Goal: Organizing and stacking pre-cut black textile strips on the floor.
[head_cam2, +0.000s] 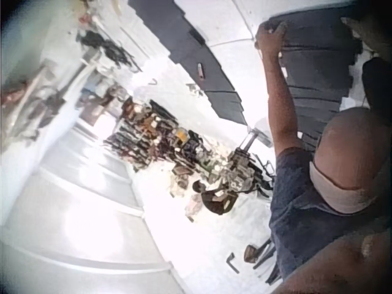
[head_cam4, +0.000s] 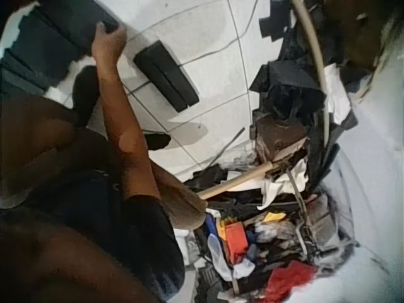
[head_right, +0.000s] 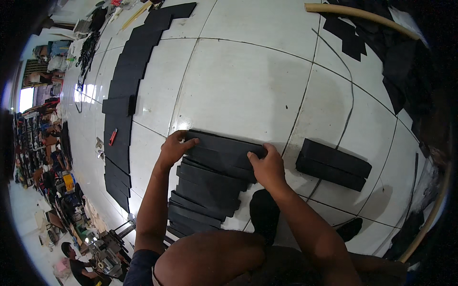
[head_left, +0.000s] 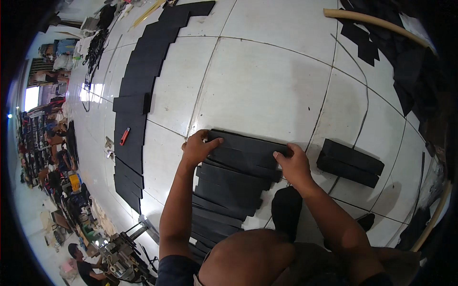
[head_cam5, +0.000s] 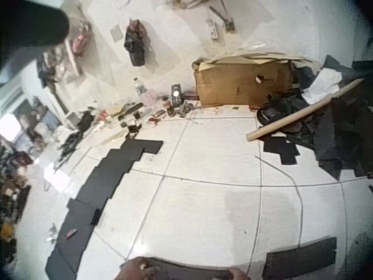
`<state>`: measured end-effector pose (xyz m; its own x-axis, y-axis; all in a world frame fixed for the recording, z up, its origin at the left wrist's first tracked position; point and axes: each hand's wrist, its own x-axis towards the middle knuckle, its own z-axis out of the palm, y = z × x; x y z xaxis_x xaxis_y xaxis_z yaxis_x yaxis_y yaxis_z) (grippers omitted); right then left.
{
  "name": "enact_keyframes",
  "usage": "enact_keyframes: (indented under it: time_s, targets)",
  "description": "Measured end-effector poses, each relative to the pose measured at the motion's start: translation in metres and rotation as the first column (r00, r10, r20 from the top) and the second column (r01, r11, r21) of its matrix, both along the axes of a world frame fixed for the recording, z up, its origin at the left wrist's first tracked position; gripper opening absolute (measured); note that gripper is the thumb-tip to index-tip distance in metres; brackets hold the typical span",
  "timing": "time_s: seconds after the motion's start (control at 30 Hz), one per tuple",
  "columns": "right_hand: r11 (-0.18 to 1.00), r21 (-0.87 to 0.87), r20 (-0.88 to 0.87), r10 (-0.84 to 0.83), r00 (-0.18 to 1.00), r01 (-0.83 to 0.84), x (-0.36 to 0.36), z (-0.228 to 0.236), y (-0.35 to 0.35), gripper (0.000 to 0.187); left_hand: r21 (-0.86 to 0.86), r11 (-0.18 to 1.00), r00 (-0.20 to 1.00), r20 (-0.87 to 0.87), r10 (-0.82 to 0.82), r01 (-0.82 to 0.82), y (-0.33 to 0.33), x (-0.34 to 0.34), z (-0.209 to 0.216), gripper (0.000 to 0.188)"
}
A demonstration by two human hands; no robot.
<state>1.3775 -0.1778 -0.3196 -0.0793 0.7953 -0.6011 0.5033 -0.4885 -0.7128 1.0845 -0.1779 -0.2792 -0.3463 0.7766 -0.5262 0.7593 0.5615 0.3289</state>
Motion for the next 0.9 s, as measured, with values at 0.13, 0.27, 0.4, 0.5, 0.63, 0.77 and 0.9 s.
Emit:
enact_keyframes:
  time_s: [0.13, 0.27, 0.4, 0.5, 0.63, 0.77, 0.9]
  targets:
    - [0.976, -0.01, -0.156, -0.218, 0.963, 0.22, -0.007, -0.024, -0.007, 0.064, -0.088, 0.989, 0.978, 0.157, 0.134, -0.121, 0.006, -0.012, -0.013, 0.069]
    - [0.919, -0.325, -0.234, -0.308, 0.922, 0.224, -0.006, 0.017, 0.009, 0.064, -0.169, 0.972, 0.927, 0.312, 0.207, -0.161, 0.007, -0.015, -0.014, 0.066]
    - [0.942, -0.288, -0.238, -0.245, 0.94, 0.173, -0.002, 0.017, 0.008, 0.06, -0.071, 0.986, 0.926, 0.342, 0.163, -0.148, 0.002, -0.016, -0.02, 0.065]
    - [0.965, -0.22, -0.219, -0.19, 0.957, 0.141, 0.0, 0.01, 0.005, 0.058, -0.087, 0.987, 0.944, 0.291, 0.158, -0.138, 0.0, -0.016, -0.018, 0.066]
    - [0.967, -0.227, -0.256, -0.176, 0.951, 0.118, 0.004, 0.003, 0.01, 0.058, -0.013, 0.985, 0.946, 0.275, 0.169, -0.172, -0.003, -0.017, -0.027, 0.066]
    - [0.982, -0.155, -0.289, -0.154, 0.945, 0.112, 0.002, -0.002, 0.009, 0.06, -0.008, 0.988, 0.928, 0.344, 0.145, -0.152, 0.002, -0.018, -0.018, 0.065]
    - [0.988, -0.108, -0.385, -0.146, 0.911, 0.112, 0.003, 0.005, 0.012, 0.058, 0.052, 0.978, 0.856, 0.494, 0.15, -0.201, 0.012, -0.008, 0.01, 0.059]
